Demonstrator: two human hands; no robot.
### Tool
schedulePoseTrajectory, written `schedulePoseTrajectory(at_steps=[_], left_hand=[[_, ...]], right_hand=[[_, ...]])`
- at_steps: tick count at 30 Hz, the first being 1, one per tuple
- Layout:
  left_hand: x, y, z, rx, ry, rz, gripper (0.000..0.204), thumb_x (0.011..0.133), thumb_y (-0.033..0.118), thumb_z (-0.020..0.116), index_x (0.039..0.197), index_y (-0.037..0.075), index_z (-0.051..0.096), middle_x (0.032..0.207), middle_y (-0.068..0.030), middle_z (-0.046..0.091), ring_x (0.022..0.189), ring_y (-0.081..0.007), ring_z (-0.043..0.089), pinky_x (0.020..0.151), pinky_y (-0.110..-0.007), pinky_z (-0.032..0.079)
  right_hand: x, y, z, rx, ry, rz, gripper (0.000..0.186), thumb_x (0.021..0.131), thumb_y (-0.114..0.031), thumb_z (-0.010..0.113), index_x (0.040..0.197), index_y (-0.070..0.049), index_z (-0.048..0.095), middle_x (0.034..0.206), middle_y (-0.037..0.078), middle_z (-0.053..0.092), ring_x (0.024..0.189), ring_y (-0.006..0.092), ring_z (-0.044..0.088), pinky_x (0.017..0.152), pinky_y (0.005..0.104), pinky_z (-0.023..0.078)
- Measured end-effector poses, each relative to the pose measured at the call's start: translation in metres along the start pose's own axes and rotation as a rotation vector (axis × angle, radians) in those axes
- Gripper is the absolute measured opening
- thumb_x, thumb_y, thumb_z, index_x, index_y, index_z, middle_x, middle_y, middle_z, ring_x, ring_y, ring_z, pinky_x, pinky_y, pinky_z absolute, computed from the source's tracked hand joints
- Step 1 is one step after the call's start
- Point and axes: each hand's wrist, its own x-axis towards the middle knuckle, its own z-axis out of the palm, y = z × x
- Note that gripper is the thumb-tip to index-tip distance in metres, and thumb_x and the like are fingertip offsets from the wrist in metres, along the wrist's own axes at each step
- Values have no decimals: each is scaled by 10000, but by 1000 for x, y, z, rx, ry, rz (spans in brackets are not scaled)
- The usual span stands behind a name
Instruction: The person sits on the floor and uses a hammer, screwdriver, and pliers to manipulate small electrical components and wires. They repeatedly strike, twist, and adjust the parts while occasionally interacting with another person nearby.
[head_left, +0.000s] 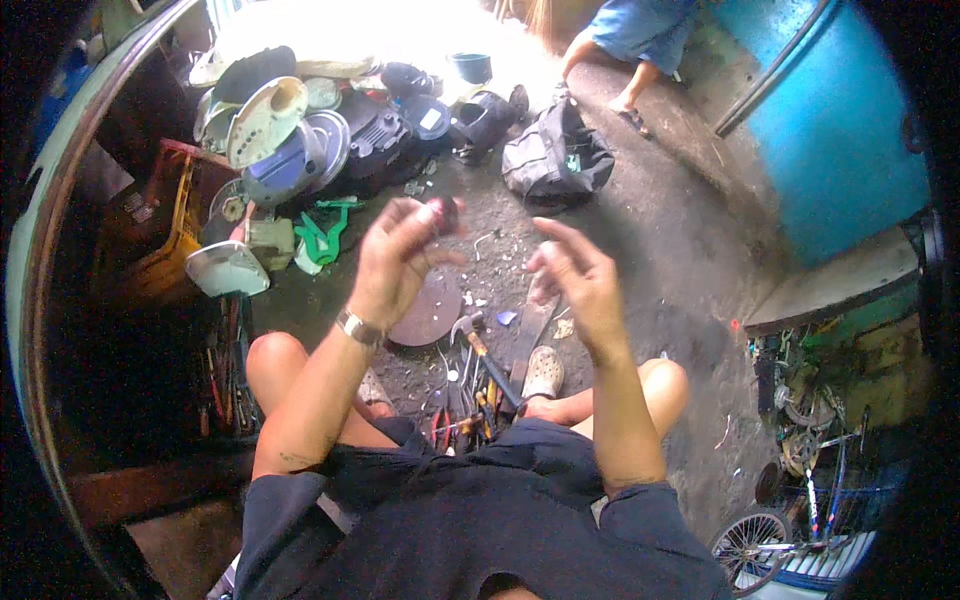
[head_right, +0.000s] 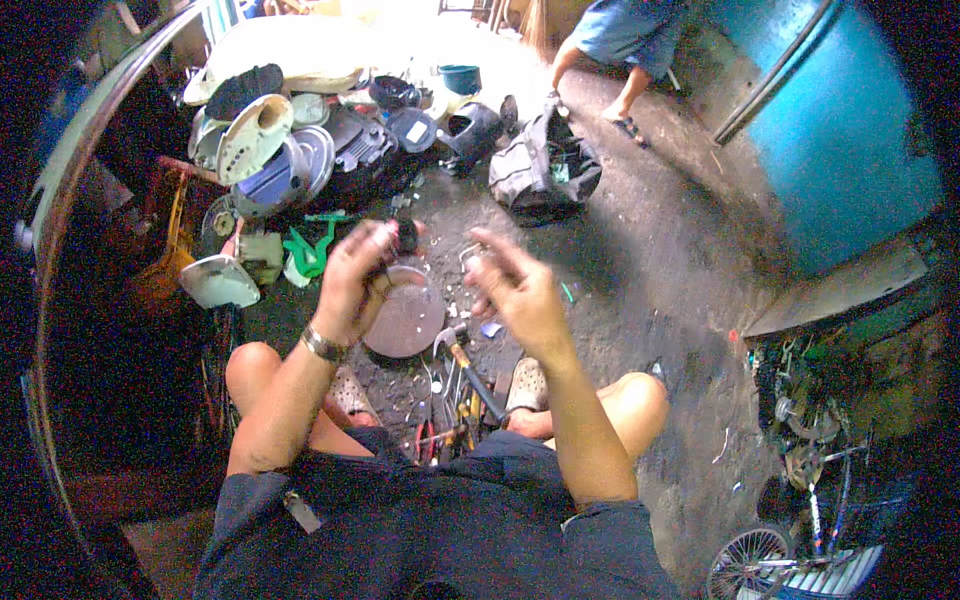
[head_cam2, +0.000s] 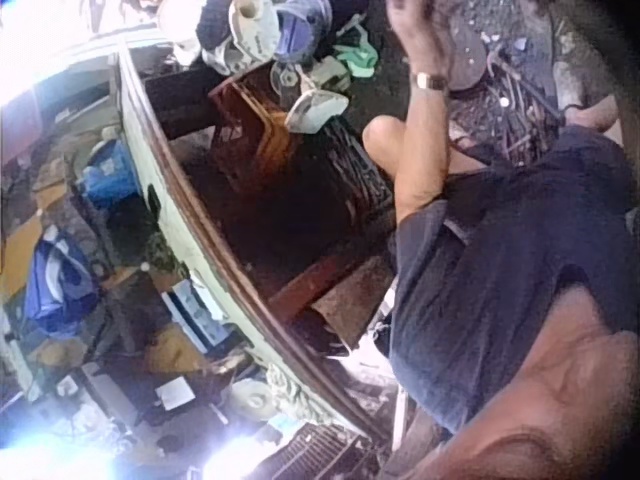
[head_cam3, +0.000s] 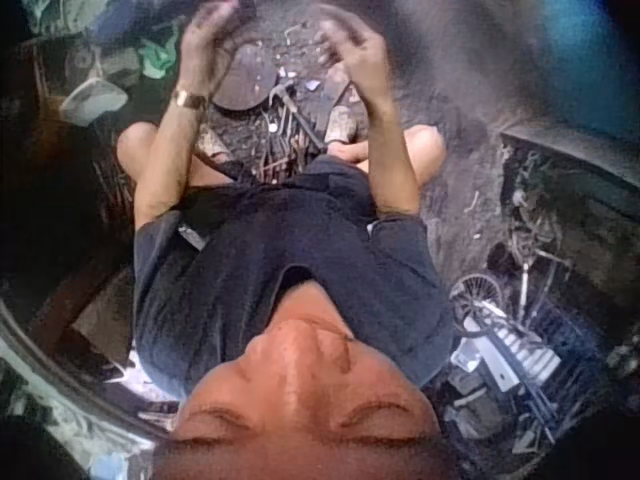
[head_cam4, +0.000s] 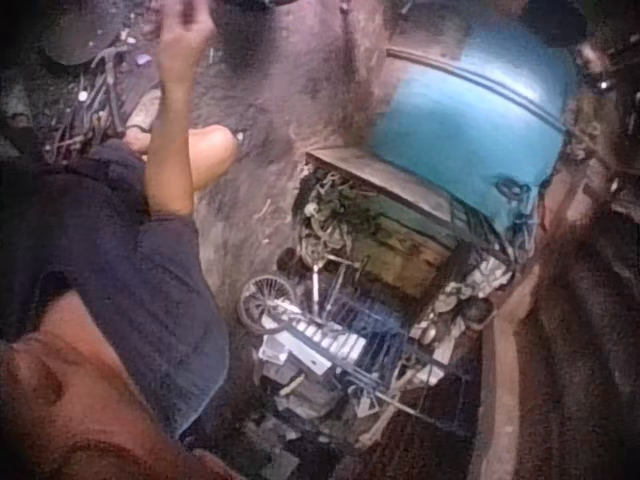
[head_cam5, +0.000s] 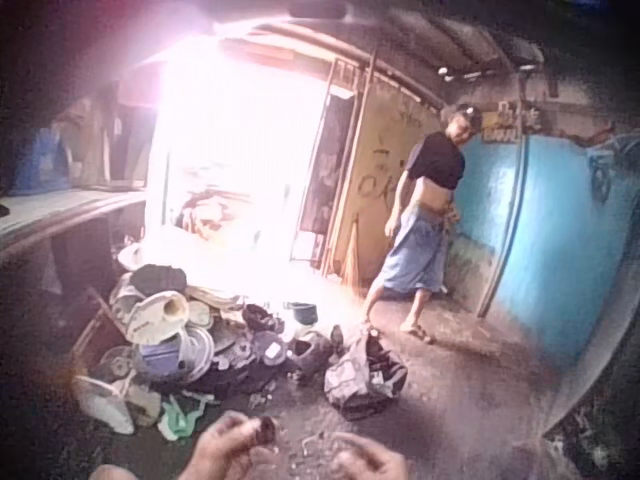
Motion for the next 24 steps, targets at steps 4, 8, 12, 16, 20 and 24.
schedulePoseTrajectory(at_steps=[4, 8, 12, 16, 20, 24], left_hand=[[15, 10, -21, -296, 26, 9, 230, 948, 138, 558, 1161, 51, 565, 1222, -200, 622, 1040, -332, 658, 860, -441, 588], [28, -6, -41, -165, 205, -13, 272, 968, 115, 553, 1223, 26, 521, 1221, -205, 618, 1056, -348, 652, 887, -451, 579], [26, 3, -18, 107, 56, -30, 477, 997, 111, 526, 1414, -30, 344, 1327, -227, 567, 1153, -353, 620, 960, -424, 549], [28, 53, 12, 590, -40, 163, 394, 993, 163, 571, 1326, -39, 513, 1326, -175, 590, 1146, -270, 637, 967, -375, 533], [32, 110, -17, 1391, -116, 413, 354, 937, 200, 674, 1252, 42, 644, 1167, -83, 680, 1014, -160, 672, 893, -276, 553], [66, 108, -88, 1336, 74, 144, 374, 920, 283, 704, 1197, 33, 677, 1017, -46, 714, 877, -123, 670, 749, -269, 556]], right_hand=[[-8, 41, -30, 287, 157, 67, 234, 981, -165, 598, 1176, -56, 669, 837, 49, 671, 572, 87, 585, 533, 223, 491], [-15, 52, -36, 233, 157, 129, 211, 949, -146, 630, 1128, -49, 686, 798, 28, 649, 623, 84, 571, 540, 236, 492], [-24, 45, -52, 208, 168, 62, 212, 957, -146, 625, 1127, -37, 687, 806, 24, 656, 615, 79, 568, 559, 226, 468], [-36, 45, -70, 150, 208, 62, 203, 971, -154, 612, 1122, -46, 696, 782, 29, 658, 597, 79, 578, 551, 213, 469], [-36, 52, -74, 133, 211, 88, 197, 965, -165, 628, 1116, -63, 703, 786, 21, 661, 585, 70, 570, 541, 215, 466], [-19, 82, -59, 9, 190, 159, 200, 970, -173, 619, 1120, -71, 702, 787, 17, 655, 577, 64, 572, 520, 210, 458]])
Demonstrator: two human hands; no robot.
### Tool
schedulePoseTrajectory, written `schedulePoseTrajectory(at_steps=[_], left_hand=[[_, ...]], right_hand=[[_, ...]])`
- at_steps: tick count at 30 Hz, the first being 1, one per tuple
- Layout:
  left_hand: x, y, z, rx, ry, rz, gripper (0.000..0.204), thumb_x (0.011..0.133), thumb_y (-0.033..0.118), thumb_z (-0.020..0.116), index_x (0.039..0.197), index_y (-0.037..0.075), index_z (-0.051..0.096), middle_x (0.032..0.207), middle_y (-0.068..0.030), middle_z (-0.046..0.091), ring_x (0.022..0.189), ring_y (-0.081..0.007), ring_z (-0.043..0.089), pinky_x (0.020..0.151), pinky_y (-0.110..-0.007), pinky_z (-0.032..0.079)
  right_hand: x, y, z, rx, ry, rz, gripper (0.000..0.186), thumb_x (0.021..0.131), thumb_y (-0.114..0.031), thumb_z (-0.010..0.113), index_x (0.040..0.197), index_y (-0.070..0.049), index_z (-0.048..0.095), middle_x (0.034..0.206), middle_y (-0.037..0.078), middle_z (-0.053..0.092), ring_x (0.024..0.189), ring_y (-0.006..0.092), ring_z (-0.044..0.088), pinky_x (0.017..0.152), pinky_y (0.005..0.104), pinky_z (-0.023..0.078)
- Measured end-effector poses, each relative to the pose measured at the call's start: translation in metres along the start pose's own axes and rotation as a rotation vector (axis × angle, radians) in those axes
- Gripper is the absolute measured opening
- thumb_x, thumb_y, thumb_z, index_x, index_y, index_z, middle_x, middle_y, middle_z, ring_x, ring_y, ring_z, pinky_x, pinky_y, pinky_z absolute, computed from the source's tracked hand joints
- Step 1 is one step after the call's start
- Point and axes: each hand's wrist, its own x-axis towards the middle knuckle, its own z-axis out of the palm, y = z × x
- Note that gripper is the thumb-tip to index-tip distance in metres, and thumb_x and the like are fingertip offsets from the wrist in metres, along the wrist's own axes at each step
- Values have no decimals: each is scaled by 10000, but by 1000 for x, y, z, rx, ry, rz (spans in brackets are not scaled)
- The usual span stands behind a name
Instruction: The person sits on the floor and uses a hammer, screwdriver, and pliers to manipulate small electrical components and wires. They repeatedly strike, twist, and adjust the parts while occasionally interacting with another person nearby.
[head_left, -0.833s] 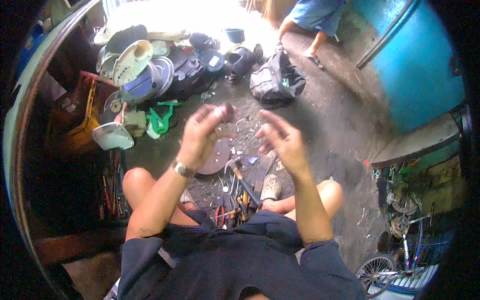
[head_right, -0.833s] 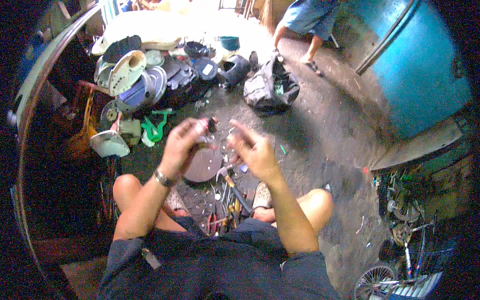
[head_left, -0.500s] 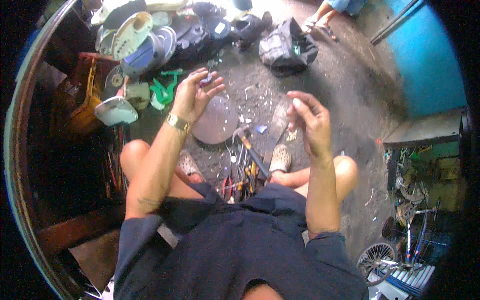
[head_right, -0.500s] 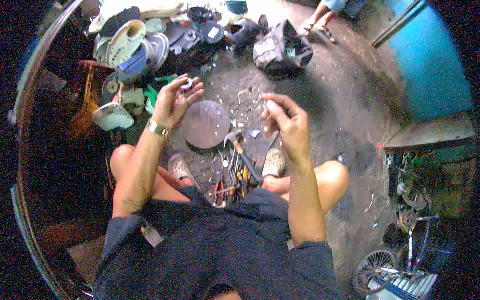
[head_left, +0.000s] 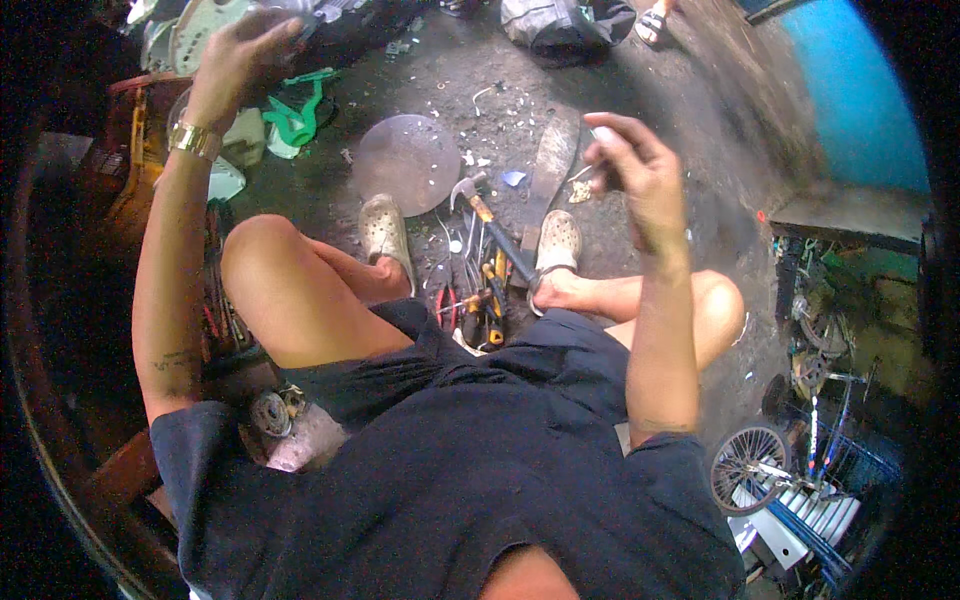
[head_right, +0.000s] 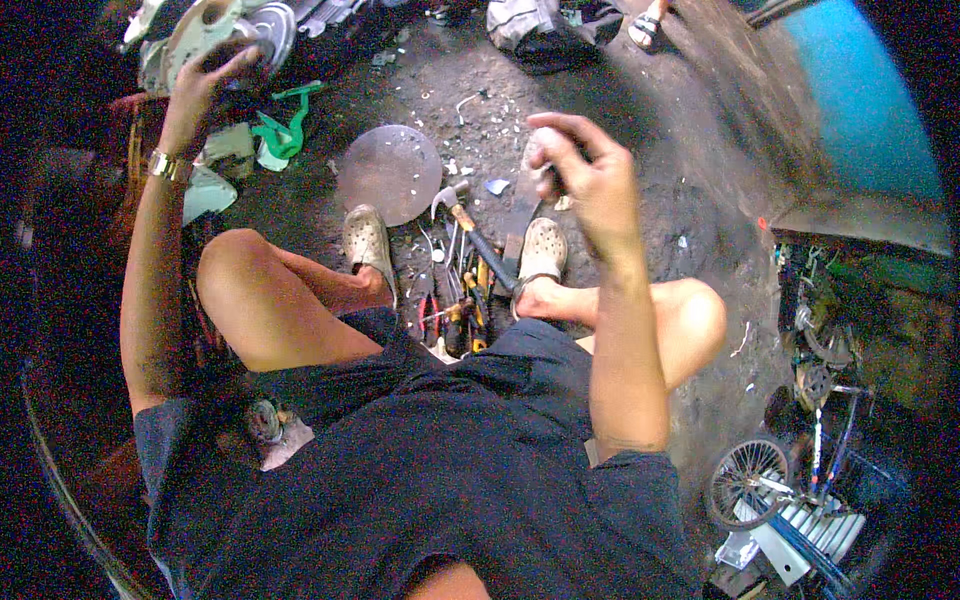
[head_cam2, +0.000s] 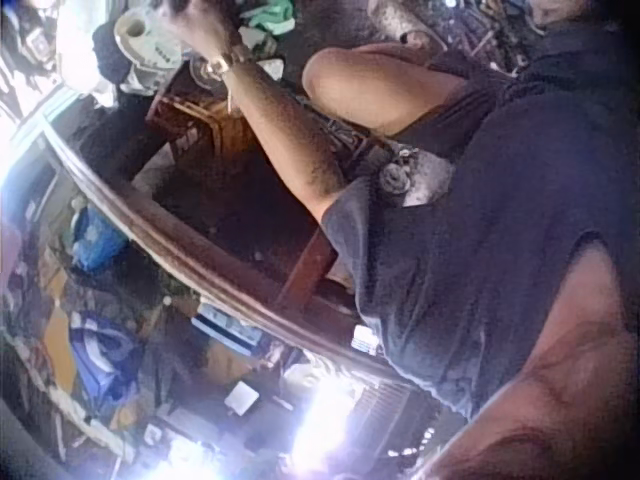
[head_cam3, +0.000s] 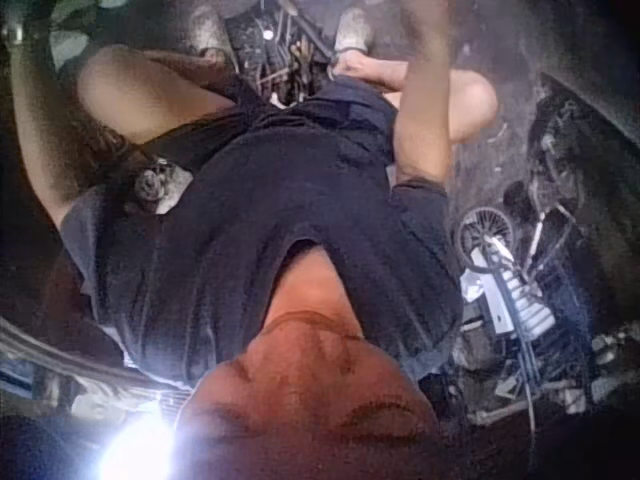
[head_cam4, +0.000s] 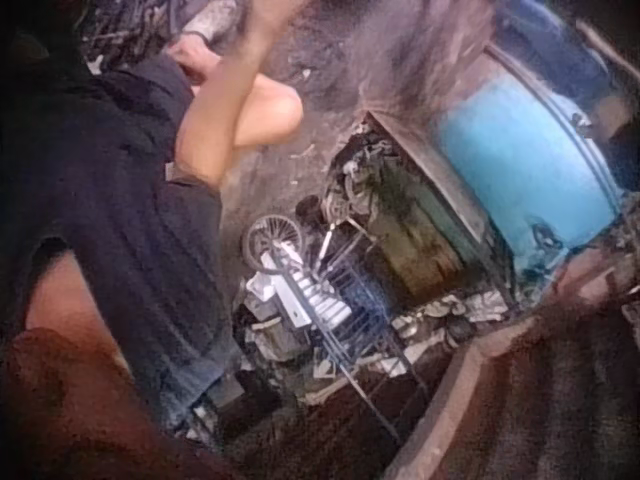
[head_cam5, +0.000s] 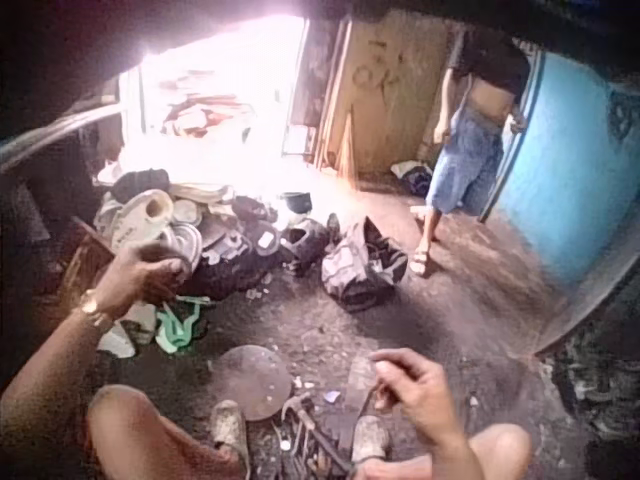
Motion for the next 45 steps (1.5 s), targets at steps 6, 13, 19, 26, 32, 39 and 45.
schedulePoseTrajectory(at_steps=[6, 13, 19, 26, 32, 39, 45], left_hand=[[-8, -245, 66, 114, -126, -320, 295, 858, 250, 760, 1072, 48, 731, 903, -85, 741, 790, -130, 681, 706, -299, 535], [-56, -297, 223, 198, -163, -500, 316, 843, 375, 736, 1028, 122, 767, 882, -138, 743, 835, -255, 714, 778, -366, 535], [-51, -332, 262, 361, -40, -489, 432, 836, 428, 744, 1026, 40, 748, 937, -198, 729, 886, -326, 718, 788, -394, 544], [-56, -325, 254, 106, -19, -626, 335, 881, 358, 687, 1010, 56, 749, 914, -155, 741, 905, -301, 719, 827, -387, 536], [-87, -318, 257, 86, 79, -547, 286, 870, 241, 707, 1100, 72, 725, 1057, -147, 732, 979, -278, 710, 845, -371, 544], [-61, -316, 287, 178, 124, -528, 345, 834, 292, 704, 1082, 52, 688, 1074, -186, 691, 1012, -378, 649, 903, -468, 512], [-51, -299, 288, 55, 184, -866, 260, 826, 323, 731, 988, 120, 715, 970, -178, 716, 949, -377, 684, 814, -505, 539]], right_hand=[[42, 199, 21, -510, -90, 65, 302, 896, -265, 675, 1149, -99, 689, 925, 112, 730, 673, 178, 678, 655, 343, 533], [-32, 341, -7, -840, -263, 766, 343, 844, -336, 704, 1052, -64, 683, 1007, 186, 717, 1010, 338, 678, 876, 447, 509], [-26, 348, 24, -1039, -303, 569, 467, 786, -348, 777, 1083, -59, 563, 1048, 181, 633, 1009, 348, 621, 854, 459, 487], [-1, 351, 74, -1067, -270, 544, 550, 776, -99, 677, 1274, -20, 458, 1174, 251, 590, 1078, 448, 601, 908, 533, 486], [21, 313, 82, -906, -185, 742, 507, 805, -231, 670, 1258, -60, 518, 1139, 273, 652, 1055, 472, 619, 924, 484, 483], [4, 326, 50, -228, -72, 570, 355, 877, -245, 747, 1077, 8, 600, 744, 22, 609, 541, 93, 536, 441, 238, 424], [30, 327, 69, -92, -192, 605, 234, 927, -206, 686, 1003, -19, 568, 684, 23, 549, 474, 114, 496, 384, 274, 404]])
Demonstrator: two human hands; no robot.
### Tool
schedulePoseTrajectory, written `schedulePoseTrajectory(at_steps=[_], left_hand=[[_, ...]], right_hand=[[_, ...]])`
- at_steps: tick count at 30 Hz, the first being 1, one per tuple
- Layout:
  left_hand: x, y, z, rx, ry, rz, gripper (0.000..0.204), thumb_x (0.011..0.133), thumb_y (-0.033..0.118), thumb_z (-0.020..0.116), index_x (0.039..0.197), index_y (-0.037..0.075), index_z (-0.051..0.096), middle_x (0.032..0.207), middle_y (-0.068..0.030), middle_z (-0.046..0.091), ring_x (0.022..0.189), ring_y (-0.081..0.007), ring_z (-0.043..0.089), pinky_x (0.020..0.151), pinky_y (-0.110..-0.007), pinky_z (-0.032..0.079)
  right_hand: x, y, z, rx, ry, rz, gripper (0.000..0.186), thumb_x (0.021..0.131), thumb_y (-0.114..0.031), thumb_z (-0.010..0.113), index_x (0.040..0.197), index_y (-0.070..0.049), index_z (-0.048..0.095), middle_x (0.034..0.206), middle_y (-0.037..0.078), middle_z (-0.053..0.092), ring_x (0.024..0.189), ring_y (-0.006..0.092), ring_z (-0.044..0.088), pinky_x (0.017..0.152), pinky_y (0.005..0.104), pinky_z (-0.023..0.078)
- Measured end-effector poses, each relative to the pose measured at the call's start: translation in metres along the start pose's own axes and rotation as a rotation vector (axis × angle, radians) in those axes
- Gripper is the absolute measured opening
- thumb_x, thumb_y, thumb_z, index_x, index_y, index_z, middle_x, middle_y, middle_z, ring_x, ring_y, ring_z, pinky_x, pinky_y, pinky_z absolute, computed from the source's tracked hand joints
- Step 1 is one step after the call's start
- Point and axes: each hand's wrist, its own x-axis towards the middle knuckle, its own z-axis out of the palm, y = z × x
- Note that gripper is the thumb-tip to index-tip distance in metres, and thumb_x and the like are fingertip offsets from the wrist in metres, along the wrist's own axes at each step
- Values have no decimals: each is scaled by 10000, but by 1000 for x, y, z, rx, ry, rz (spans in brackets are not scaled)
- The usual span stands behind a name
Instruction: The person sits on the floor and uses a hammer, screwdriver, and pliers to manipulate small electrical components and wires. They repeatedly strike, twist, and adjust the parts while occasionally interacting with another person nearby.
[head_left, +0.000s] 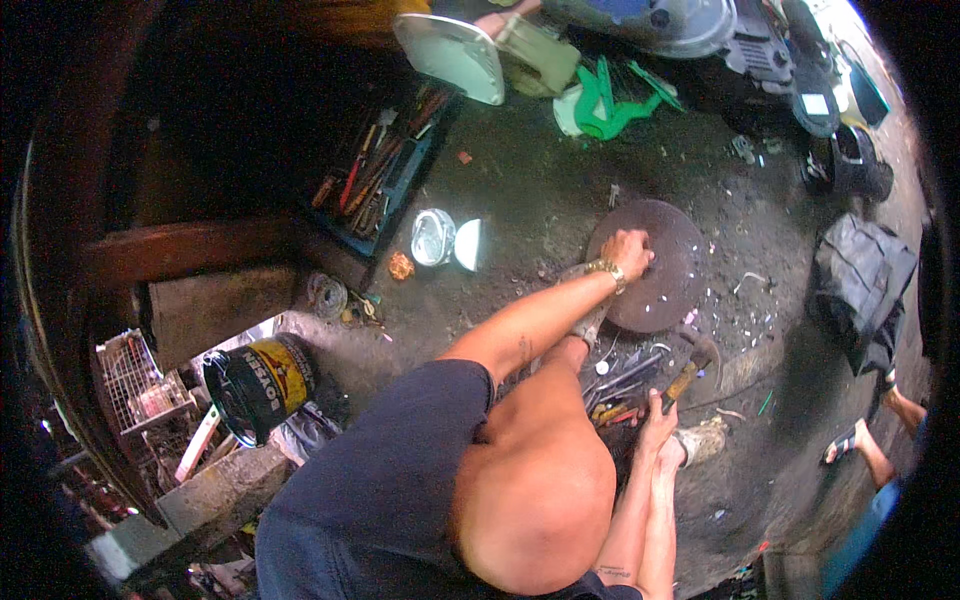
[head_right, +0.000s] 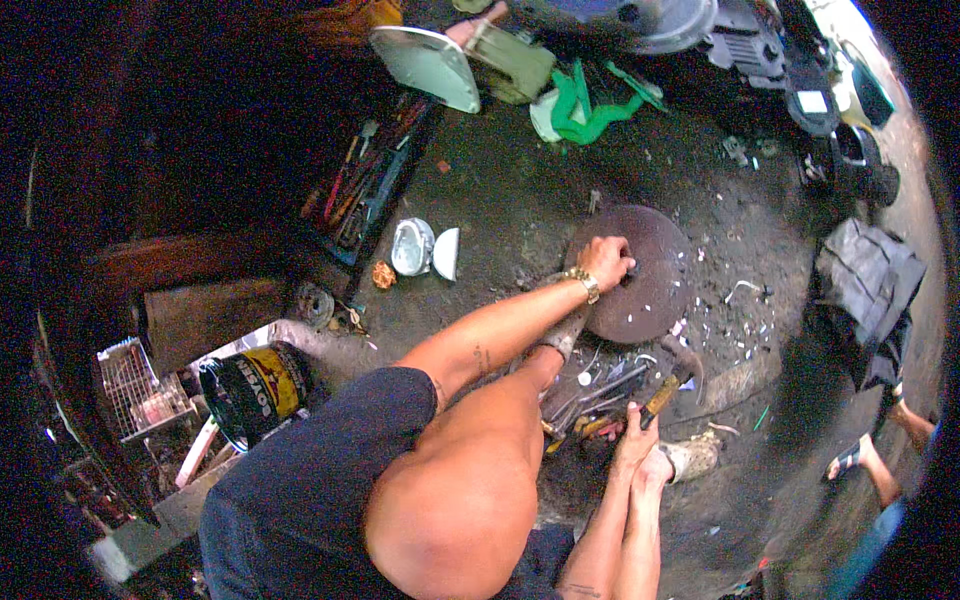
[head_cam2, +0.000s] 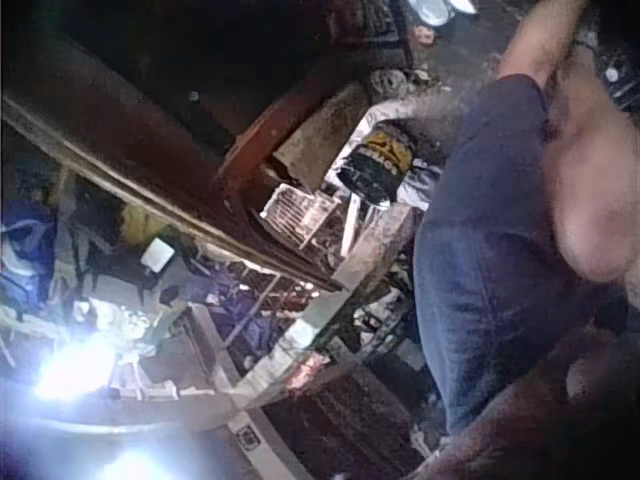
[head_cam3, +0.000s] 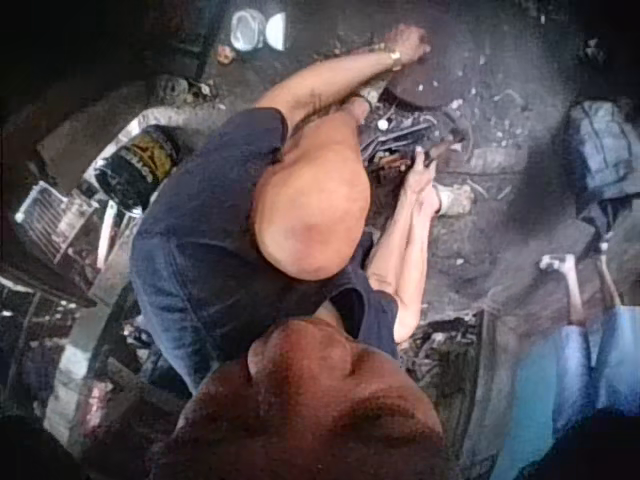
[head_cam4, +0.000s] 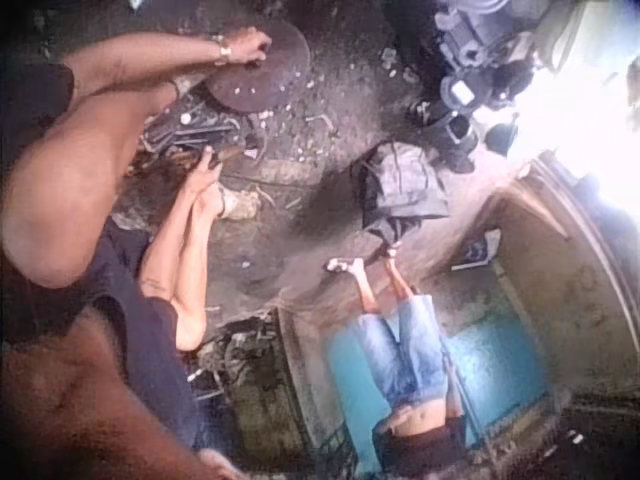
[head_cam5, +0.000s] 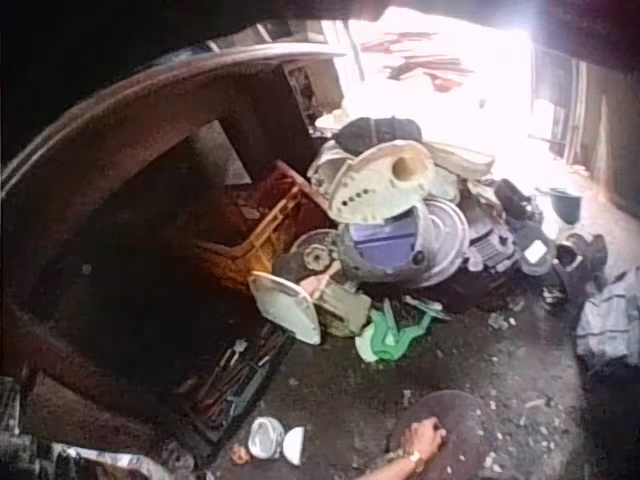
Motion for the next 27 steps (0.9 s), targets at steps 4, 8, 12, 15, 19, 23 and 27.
schedulePoseTrajectory(at_steps=[4, 8, 12, 15, 19, 23, 27], left_hand=[[-1, -3, 1, -46, 2, -52, 246, 825, 321, 733, 951, 110, 723, 951, -194, 716, 953, -385, 683, 828, -506, 532], [-2, 5, -1, -39, -26, -41, 249, 816, 301, 744, 975, 111, 722, 973, -192, 717, 983, -382, 680, 862, -501, 528], [12, -10, 17, -4, -4, 44, 307, 821, 337, 715, 1005, 91, 729, 1028, -202, 704, 994, -389, 670, 866, -493, 535], [12, -18, 6, -29, -28, 25, 325, 832, 333, 701, 1031, 77, 727, 1010, -205, 710, 965, -378, 680, 862, -475, 531], [10, -27, 5, -76, 41, 177, 293, 834, 290, 712, 1002, 51, 726, 964, -166, 734, 918, -314, 710, 840, -405, 546], [5, -12, -14, -66, -87, 66, 247, 869, 272, 688, 927, 36, 737, 803, -93, 750, 727, -201, 723, 730, -354, 560], [15, -23, -10, -229, -224, -3, 255, 928, 255, 635, 951, 17, 724, 807, -74, 757, 625, -187, 691, 608, -324, 544]], right_hand=[[9, -9, 25, 30, -12, -7, 181, 951, -174, 648, 993, -51, 523, 626, 4, 485, 443, 111, 454, 369, 276, 381], [1, -10, 32, 56, -16, -6, 186, 951, -178, 642, 926, -68, 493, 617, 1, 482, 444, 105, 447, 366, 269, 384], [-18, 6, 24, 15, 121, 122, 248, 913, -216, 692, 953, -61, 502, 614, 3, 495, 447, 110, 458, 371, 274, 380], [-28, 17, 14, 0, 106, 110, 245, 909, -210, 697, 942, -61, 505, 619, 12, 511, 458, 126, 507, 372, 281, 405], [-41, 32, 4, 20, 149, 187, 172, 924, -189, 672, 910, -54, 567, 619, 2, 523, 449, 97, 480, 371, 269, 412], [-44, 40, 7, 12, 169, 260, 219, 921, -240, 669, 932, -63, 540, 623, 12, 523, 438, 113, 472, 379, 282, 409], [-38, 30, 16, 9, 154, 214, 231, 919, -260, 669, 922, -59, 555, 623, 5, 525, 442, 112, 477, 388, 285, 401]])
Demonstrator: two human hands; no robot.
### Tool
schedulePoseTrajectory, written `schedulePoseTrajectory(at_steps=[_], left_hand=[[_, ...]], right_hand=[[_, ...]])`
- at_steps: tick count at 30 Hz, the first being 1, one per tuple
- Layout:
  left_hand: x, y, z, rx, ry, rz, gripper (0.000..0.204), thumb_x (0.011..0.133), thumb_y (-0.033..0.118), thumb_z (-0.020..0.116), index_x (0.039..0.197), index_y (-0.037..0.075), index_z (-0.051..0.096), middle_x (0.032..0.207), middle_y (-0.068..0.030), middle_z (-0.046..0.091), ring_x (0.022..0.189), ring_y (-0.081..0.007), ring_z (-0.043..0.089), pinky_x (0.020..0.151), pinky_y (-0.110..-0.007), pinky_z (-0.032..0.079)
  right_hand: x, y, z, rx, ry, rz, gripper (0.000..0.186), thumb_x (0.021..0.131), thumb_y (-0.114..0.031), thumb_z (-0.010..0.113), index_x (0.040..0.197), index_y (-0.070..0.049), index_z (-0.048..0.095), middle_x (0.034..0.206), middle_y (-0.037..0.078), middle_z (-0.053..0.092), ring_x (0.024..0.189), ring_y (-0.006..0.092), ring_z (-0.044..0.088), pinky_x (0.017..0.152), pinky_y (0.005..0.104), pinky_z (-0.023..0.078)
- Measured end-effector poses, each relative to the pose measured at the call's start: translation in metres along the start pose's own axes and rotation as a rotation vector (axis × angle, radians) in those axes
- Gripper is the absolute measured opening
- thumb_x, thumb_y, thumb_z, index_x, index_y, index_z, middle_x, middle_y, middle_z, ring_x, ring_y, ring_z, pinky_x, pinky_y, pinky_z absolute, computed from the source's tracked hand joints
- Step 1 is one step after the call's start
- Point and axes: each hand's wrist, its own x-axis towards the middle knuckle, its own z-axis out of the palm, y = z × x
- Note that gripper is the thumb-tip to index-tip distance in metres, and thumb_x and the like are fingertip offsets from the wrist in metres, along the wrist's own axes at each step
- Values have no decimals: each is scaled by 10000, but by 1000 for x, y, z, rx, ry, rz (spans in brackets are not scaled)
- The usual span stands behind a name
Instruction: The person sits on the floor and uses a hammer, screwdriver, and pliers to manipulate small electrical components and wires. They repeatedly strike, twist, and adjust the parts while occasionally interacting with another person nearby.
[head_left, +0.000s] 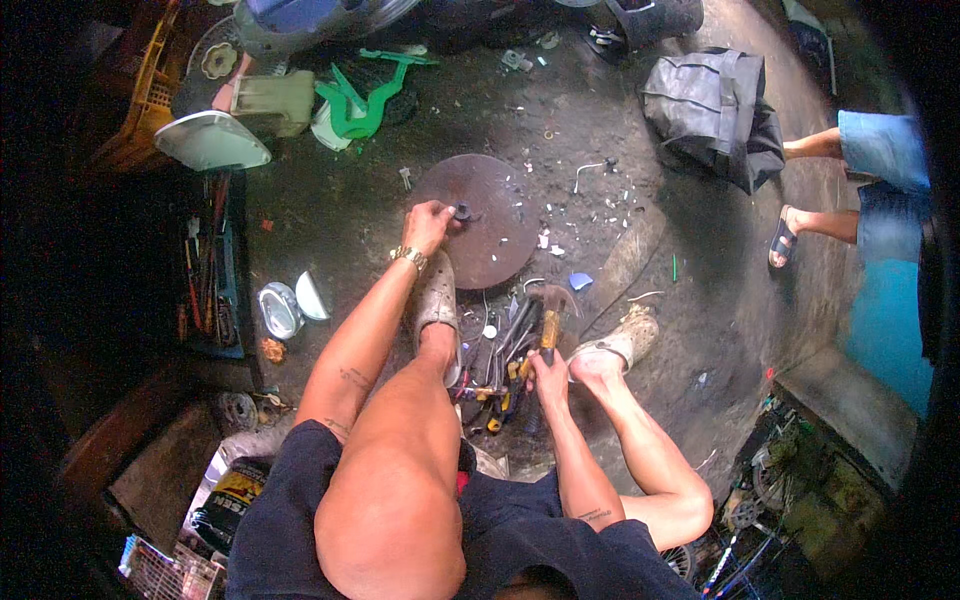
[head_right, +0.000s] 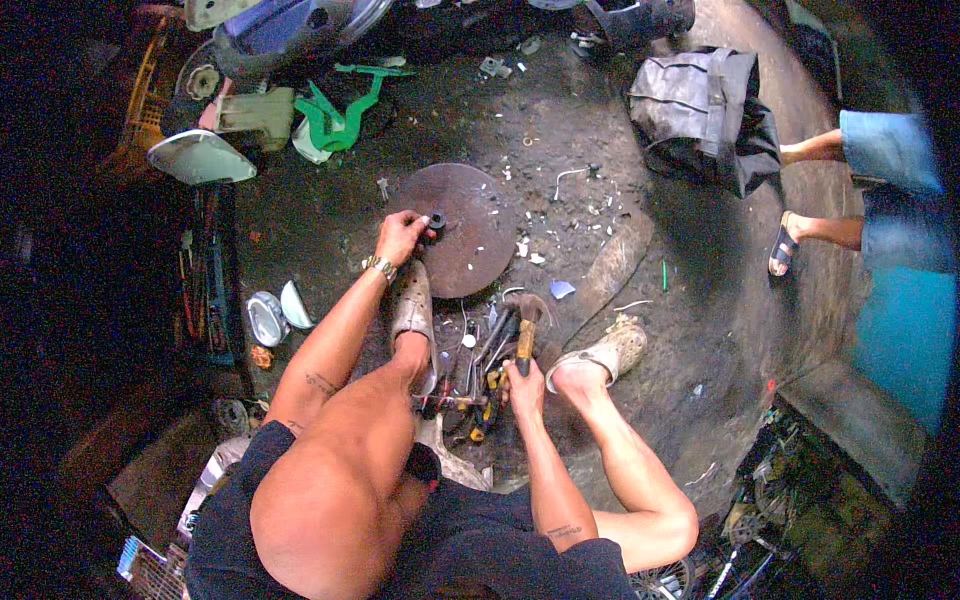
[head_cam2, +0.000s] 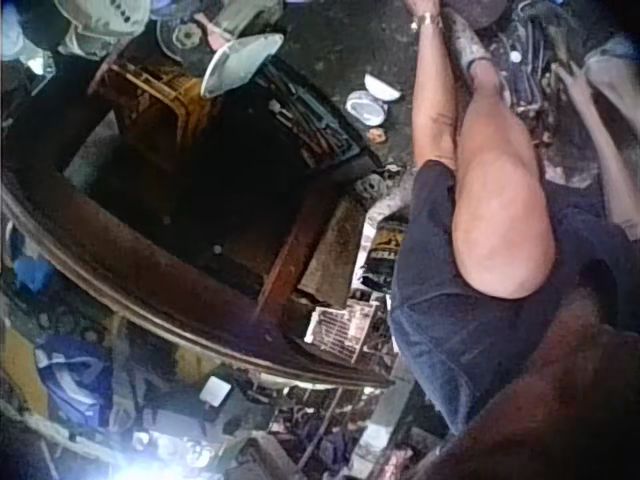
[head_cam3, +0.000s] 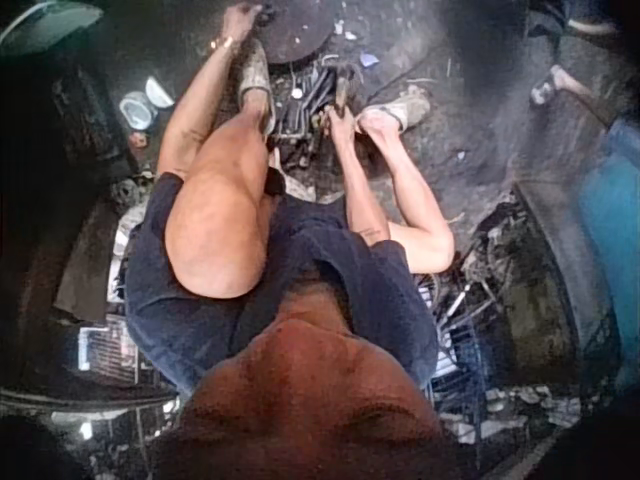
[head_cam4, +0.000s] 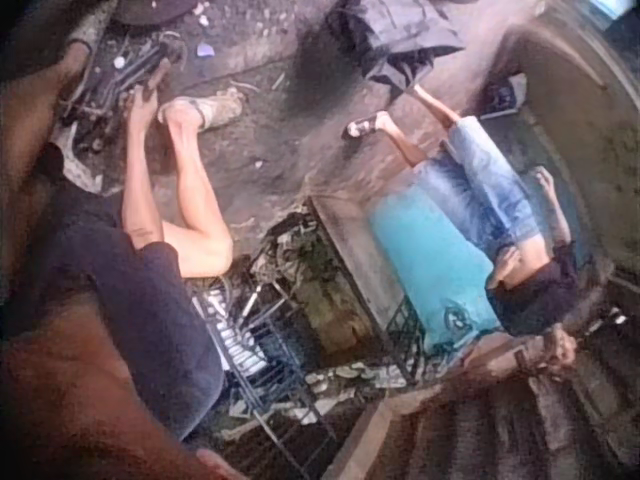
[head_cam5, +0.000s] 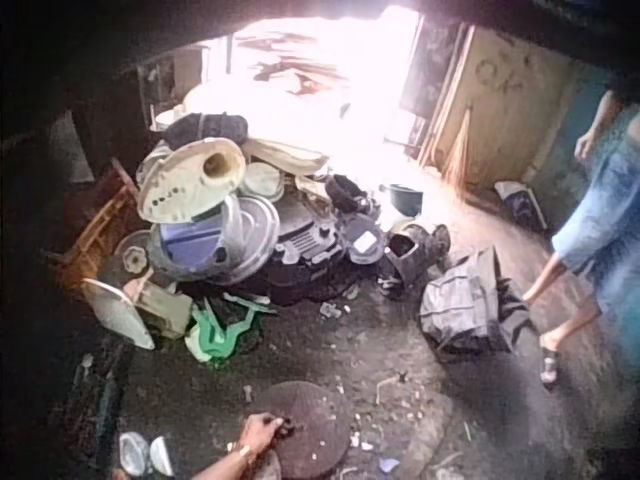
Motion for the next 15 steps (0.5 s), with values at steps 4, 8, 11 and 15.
schedulePoseTrajectory(at_steps=[4, 8, 11, 15], left_hand=[[-1, -1, -6, -14, 29, 26, 240, 930, 230, 635, 989, 12, 715, 797, -82, 755, 642, -159, 698, 586, -316, 545], [-5, -12, -18, -73, 169, -9, 225, 925, 221, 642, 1002, 24, 716, 770, -86, 745, 635, -144, 692, 567, -313, 539], [-16, -11, -31, -124, 208, -39, 235, 941, 238, 643, 1025, 26, 701, 759, -50, 725, 572, -97, 600, 534, -266, 479], [-27, -38, -48, -164, 367, -33, 265, 940, 276, 648, 1028, 34, 710, 752, -33, 724, 556, -88, 581, 512, -261, 456]], right_hand=[[10, -4, 8, -252, 38, -111, 295, 930, -312, 655, 1004, -39, 573, 650, 54, 569, 474, 149, 540, 432, 318, 439], [1, -66, 36, -475, -32, -144, 416, 946, -401, 606, 1122, -26, 569, 772, 193, 675, 718, 342, 700, 638, 449, 519], [13, -91, 55, -518, -56, -320, 358, 952, -339, 619, 1127, -29, 581, 737, 144, 652, 695, 284, 672, 612, 403, 508], [9, -133, 77, -431, -84, -794, 283, 931, -233, 665, 1122, -32, 603, 730, 135, 646, 651, 256, 652, 596, 384, 507]])
